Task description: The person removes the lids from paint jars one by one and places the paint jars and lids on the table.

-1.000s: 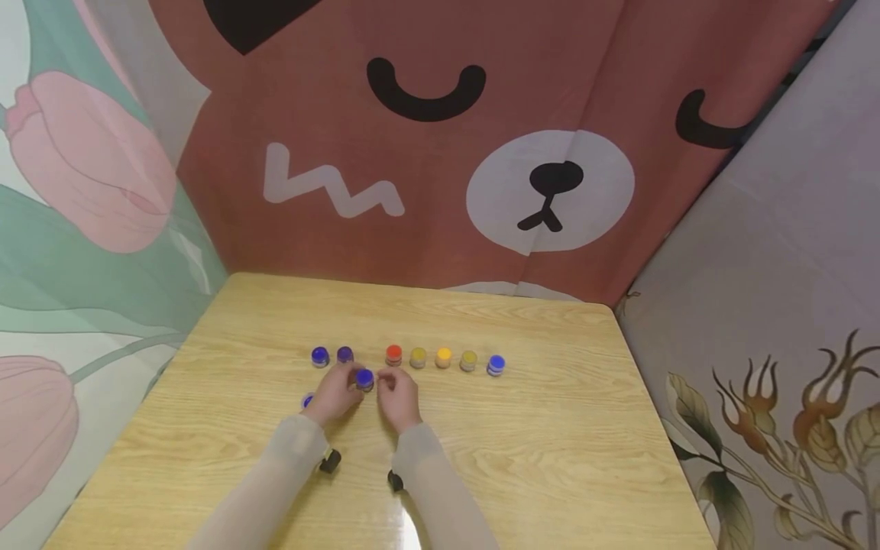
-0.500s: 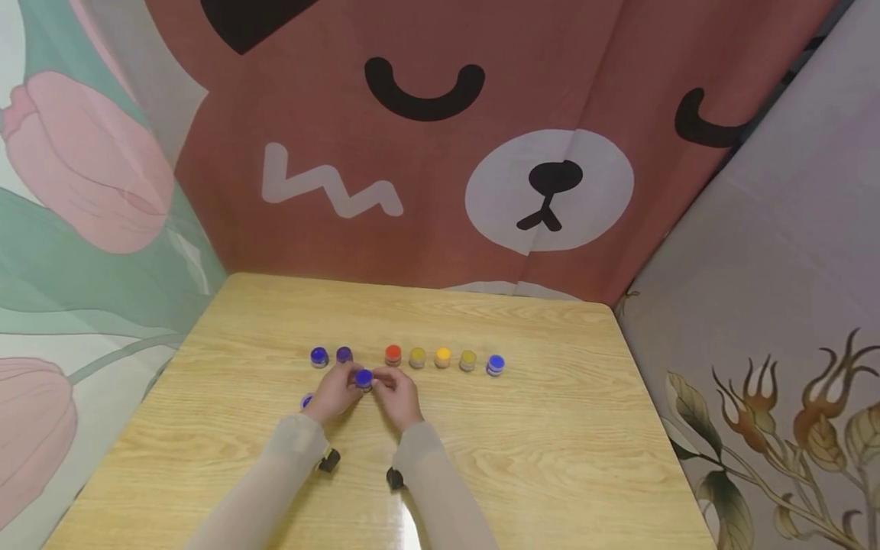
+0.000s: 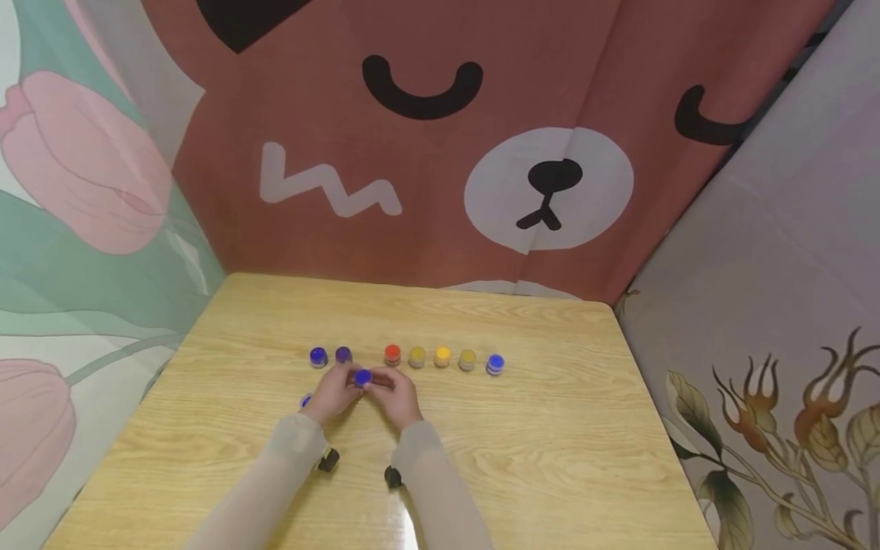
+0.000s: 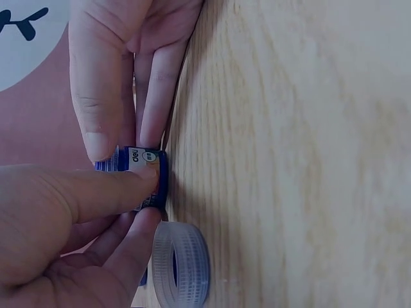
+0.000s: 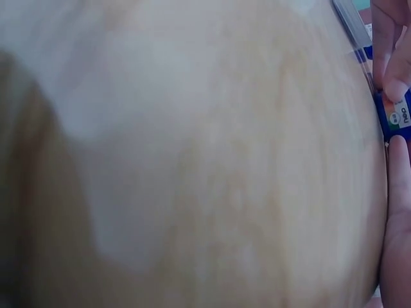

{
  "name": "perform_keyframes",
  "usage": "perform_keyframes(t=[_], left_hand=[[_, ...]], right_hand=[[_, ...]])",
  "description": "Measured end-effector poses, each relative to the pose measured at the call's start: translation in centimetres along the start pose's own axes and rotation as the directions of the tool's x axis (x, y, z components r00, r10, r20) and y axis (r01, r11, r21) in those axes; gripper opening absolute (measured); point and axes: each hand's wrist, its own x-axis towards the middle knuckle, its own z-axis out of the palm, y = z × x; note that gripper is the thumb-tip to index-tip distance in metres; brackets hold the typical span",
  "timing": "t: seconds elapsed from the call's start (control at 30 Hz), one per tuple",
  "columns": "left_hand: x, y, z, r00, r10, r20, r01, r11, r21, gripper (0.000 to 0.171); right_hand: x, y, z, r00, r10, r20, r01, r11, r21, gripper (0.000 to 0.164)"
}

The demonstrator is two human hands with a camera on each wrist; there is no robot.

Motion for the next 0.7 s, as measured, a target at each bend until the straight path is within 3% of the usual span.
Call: perform_keyframes(t=[0.17, 0.33, 0.57, 0.7], left_hand=[[-0.2, 0.1, -0.1, 1.0, -0.014, 0.01, 0.015, 1.0, -0.021, 0.028], [-0.4, 0.1, 0.0, 1.0, -0.019, 0.014, 0.019, 0.999, -0.038, 0.025], [-0.3, 0.2, -0.3, 1.0, -0.016, 0.024, 0.016, 1.0, -0.022, 0.028], [-0.3, 0.1, -0.4, 1.0, -0.007, 0.028, 0.007, 1.0, -0.001, 0.031]], right_hand=[[0.4, 1.6, 0.1, 1.0, -0.009, -0.013, 0.008, 0.998, -0.055, 0.03], [0.4, 2.0, 0.0, 1.0, 0.0, -0.021, -0.001, 0.999, -0.034, 0.028], [0.4, 1.8, 0.0, 1.0, -0.005, -0.012, 0.005, 0.999, -0.052, 0.025], [-0.1, 0.7, -0.1, 0.998, -0.062, 0.009, 0.062, 0.992, -0.113, 0.025]])
